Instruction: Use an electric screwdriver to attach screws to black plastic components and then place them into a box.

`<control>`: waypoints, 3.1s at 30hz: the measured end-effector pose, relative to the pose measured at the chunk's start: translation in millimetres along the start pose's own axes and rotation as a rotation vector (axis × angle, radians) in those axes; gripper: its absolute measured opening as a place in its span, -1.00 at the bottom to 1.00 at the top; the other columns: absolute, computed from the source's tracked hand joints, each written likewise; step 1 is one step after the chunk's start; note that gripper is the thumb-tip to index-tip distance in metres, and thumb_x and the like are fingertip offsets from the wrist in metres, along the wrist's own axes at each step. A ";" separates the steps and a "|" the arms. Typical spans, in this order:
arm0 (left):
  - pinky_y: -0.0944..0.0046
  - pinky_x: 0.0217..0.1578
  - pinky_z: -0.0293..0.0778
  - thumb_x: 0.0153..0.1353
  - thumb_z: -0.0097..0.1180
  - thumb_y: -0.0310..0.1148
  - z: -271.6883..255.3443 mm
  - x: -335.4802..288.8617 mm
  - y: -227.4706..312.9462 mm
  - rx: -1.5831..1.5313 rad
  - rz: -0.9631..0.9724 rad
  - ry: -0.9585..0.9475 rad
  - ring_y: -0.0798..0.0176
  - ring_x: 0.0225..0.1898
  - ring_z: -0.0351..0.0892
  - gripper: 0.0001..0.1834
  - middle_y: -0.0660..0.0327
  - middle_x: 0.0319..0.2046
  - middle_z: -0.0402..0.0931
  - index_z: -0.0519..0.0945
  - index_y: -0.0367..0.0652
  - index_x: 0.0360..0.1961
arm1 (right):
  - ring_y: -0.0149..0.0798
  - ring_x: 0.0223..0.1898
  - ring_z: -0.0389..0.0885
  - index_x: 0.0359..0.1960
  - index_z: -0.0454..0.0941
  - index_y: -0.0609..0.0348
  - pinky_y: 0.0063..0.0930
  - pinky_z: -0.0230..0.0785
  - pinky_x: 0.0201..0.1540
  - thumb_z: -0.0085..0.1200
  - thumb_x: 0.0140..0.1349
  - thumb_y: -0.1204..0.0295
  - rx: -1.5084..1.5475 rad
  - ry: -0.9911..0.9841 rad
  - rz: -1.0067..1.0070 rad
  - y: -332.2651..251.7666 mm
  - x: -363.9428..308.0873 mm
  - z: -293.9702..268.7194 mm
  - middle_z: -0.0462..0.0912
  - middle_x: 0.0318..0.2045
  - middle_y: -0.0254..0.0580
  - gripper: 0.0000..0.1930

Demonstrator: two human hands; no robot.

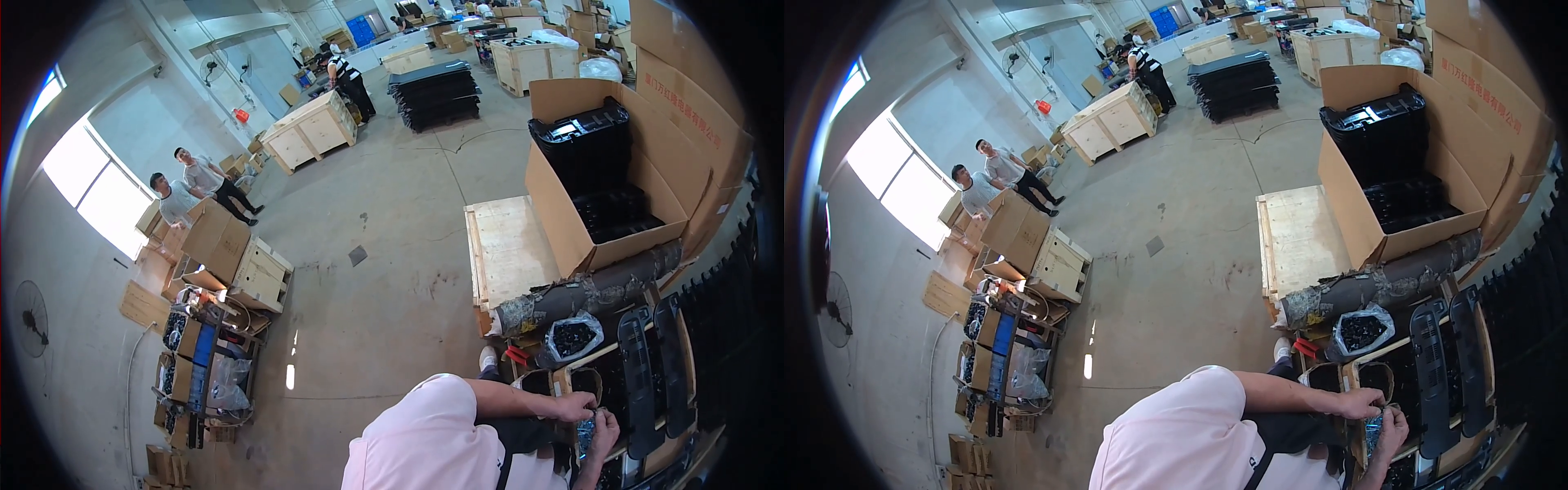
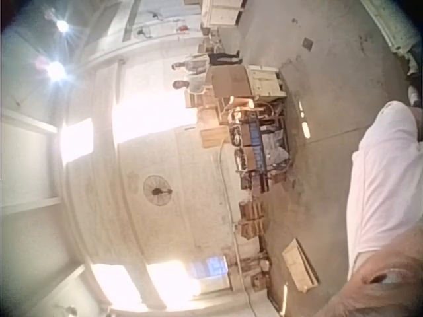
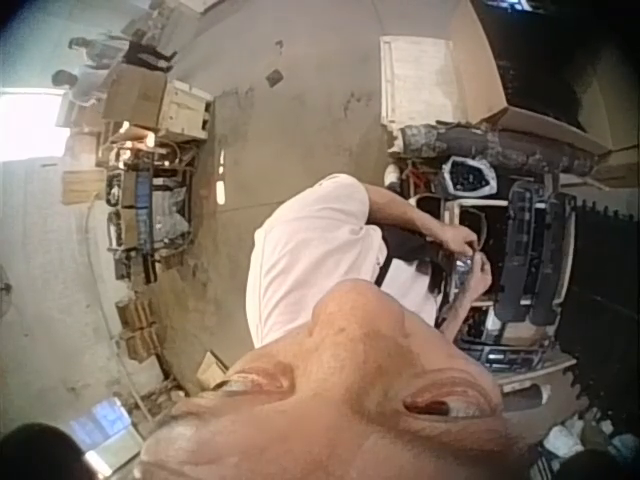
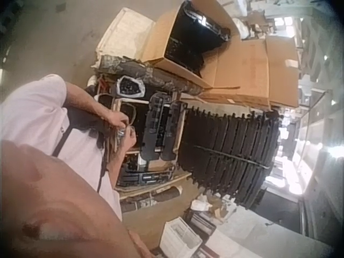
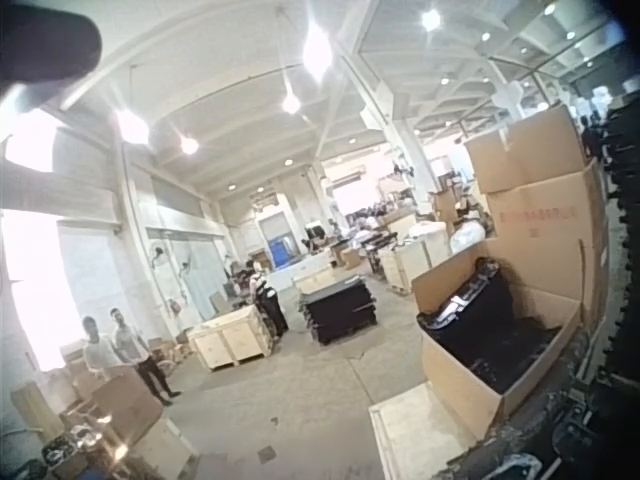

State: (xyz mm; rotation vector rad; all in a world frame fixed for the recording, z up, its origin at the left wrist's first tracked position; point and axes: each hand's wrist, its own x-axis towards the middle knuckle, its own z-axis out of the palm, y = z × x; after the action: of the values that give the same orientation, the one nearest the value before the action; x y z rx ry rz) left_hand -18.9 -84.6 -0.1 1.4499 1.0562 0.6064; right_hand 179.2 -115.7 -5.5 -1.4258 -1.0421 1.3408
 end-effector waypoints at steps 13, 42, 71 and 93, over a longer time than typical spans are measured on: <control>-0.12 0.02 0.53 0.22 0.22 -0.34 8.6 -1.7 20.5 0.250 0.226 -0.156 -0.22 -0.01 0.60 -0.69 -0.12 -0.10 0.58 0.60 -0.24 -0.06 | -0.38 -0.22 0.60 -0.27 0.68 0.26 -0.41 0.46 -0.11 0.26 0.20 0.34 -0.287 -0.043 0.007 -28.6 -31.7 -27.7 0.68 -0.32 -0.30 -0.79; -0.01 0.02 0.56 0.17 0.38 -0.37 90.8 120.8 95.2 0.740 0.516 -0.304 -0.07 0.07 0.56 -0.65 0.10 -0.07 0.51 0.62 0.03 -0.01 | -0.01 -0.17 0.64 -0.27 0.66 0.13 -0.13 0.49 -0.14 0.23 0.23 0.40 -0.748 0.599 -0.172 -41.7 -27.5 -99.8 0.59 -0.35 -0.13 -0.89; 0.52 -0.45 0.30 0.51 0.06 -0.37 20.2 49.6 36.3 -0.318 -0.187 -0.429 0.57 -0.39 0.37 -0.70 0.38 -0.27 0.53 0.49 -0.13 0.21 | -0.40 -0.35 0.70 -0.05 0.58 0.18 -0.58 0.44 -0.41 0.14 0.50 0.22 0.602 0.357 0.275 -19.6 -45.0 -59.1 0.75 -0.24 -0.24 -0.73; 0.32 -0.50 0.52 0.41 0.19 -0.24 1.1 8.8 20.9 -0.304 -0.181 -0.230 0.39 -0.48 0.58 -0.77 0.29 -0.38 0.63 0.58 -0.18 -0.09 | -0.50 -0.35 0.59 0.04 0.52 0.24 -0.68 0.39 -0.38 0.07 0.50 0.50 0.286 0.042 0.090 -6.5 5.7 -5.6 0.72 -0.19 -0.19 -0.83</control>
State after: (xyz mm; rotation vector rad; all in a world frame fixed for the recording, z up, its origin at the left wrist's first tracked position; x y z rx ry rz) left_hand -8.6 -75.6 18.0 1.1155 0.8605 0.4364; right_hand 185.2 -108.9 -0.5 -1.2913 -0.7320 1.4541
